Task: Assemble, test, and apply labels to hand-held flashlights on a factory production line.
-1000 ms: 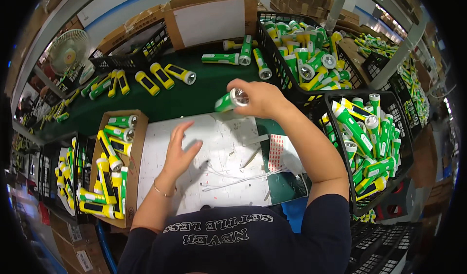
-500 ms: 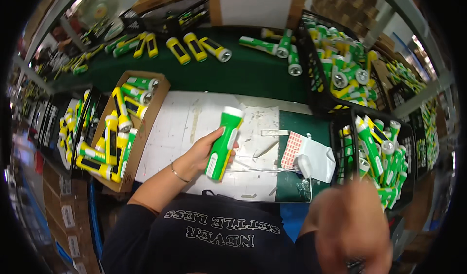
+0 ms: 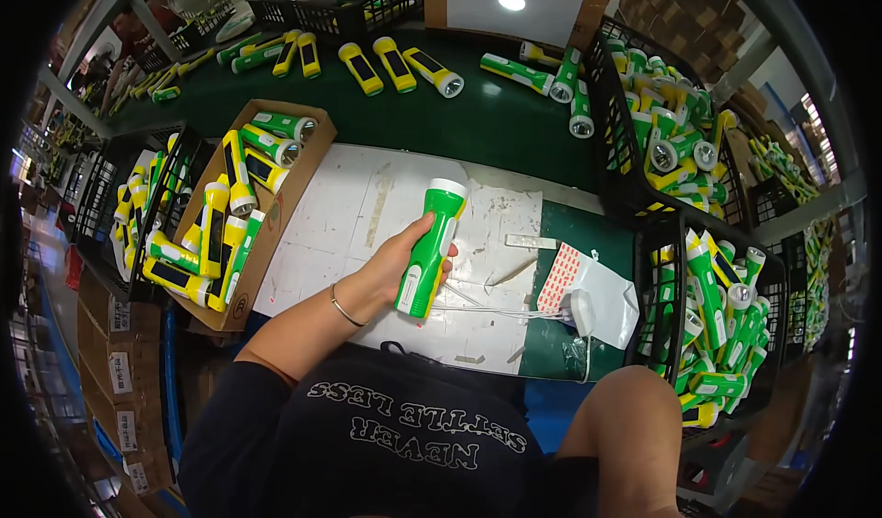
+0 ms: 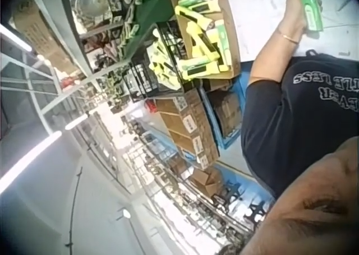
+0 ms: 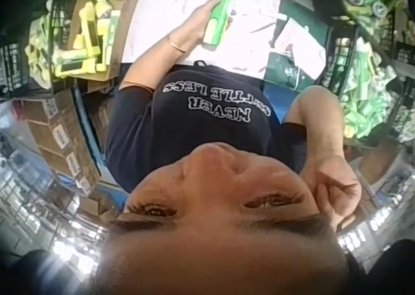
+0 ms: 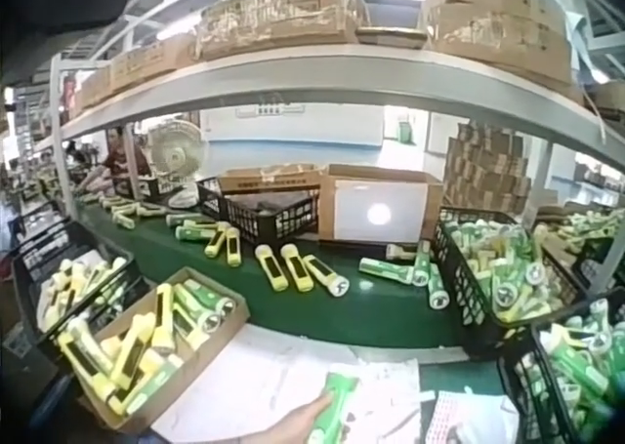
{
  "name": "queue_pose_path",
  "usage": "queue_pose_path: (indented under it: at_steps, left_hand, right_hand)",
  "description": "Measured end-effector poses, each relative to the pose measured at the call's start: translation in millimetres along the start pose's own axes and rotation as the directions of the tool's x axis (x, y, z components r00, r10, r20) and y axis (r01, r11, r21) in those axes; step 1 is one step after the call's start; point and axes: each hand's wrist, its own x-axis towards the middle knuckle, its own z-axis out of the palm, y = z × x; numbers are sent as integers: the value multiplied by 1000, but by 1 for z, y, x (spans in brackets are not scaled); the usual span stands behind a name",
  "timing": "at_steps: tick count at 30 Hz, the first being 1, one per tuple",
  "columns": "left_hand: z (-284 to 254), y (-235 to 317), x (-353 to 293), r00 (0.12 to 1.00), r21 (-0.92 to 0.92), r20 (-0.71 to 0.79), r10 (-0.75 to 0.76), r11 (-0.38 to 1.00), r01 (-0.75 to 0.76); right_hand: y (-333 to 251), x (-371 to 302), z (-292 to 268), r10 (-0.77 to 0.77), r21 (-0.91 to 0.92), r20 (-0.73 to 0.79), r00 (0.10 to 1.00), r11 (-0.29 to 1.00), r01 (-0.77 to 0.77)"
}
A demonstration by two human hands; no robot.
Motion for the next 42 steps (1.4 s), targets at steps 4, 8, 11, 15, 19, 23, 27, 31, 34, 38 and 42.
queue_pose_path:
  at_steps: [4, 8, 11, 15, 19, 23, 27, 31, 34, 38, 42]
  left_hand:
    - [0, 3, -4, 1000, 14, -16, 3, 1000, -3]
    - [0, 3, -10, 999, -15, -43, 18, 1000, -18]
    - [2, 0, -5, 998, -41, 22, 54, 998, -53]
    - [23, -12, -11, 985, -40, 161, 54, 998, -49]
    - [10, -8, -5, 966, -49, 260, 18, 999, -5]
    - [1, -3, 4, 947, -300, 320, -39, 944, 141]
    - [-3, -3, 11, 916, -303, 388, -100, 925, 229]
    - [8, 8, 9, 957, -81, 248, -150, 981, 175]
    - [14, 10, 10, 962, 32, 194, -190, 982, 188]
    - [18, 6, 16, 968, 105, 158, -194, 978, 179]
    - [16, 5, 20, 966, 142, 183, -185, 977, 160]
  right_hand:
    - [2, -4, 0, 50, 144, 78, 996, 988, -61]
    - [1, -28, 3, 52, 160, -120, 991, 987, -32]
    - [-28, -120, -20, 885, 38, 105, 454, 453, -891]
    - [-57, -219, -4, 699, -197, 266, -663, -634, -748]
    - [-77, -236, -8, 455, 187, 428, -781, -890, -416]
    - [-98, -237, -3, 373, 294, 718, -587, -928, -229]
    - [-100, -236, -2, 363, 258, 783, -505, -928, -267]
    - [-97, -221, 3, 329, 106, 678, -658, -929, -355]
    - [-101, -220, 3, 382, 77, 636, -671, -896, -438]
    - [-105, -221, 4, 386, 67, 573, -723, -901, -428]
    - [-103, -215, 7, 405, 45, 535, -742, -890, -454]
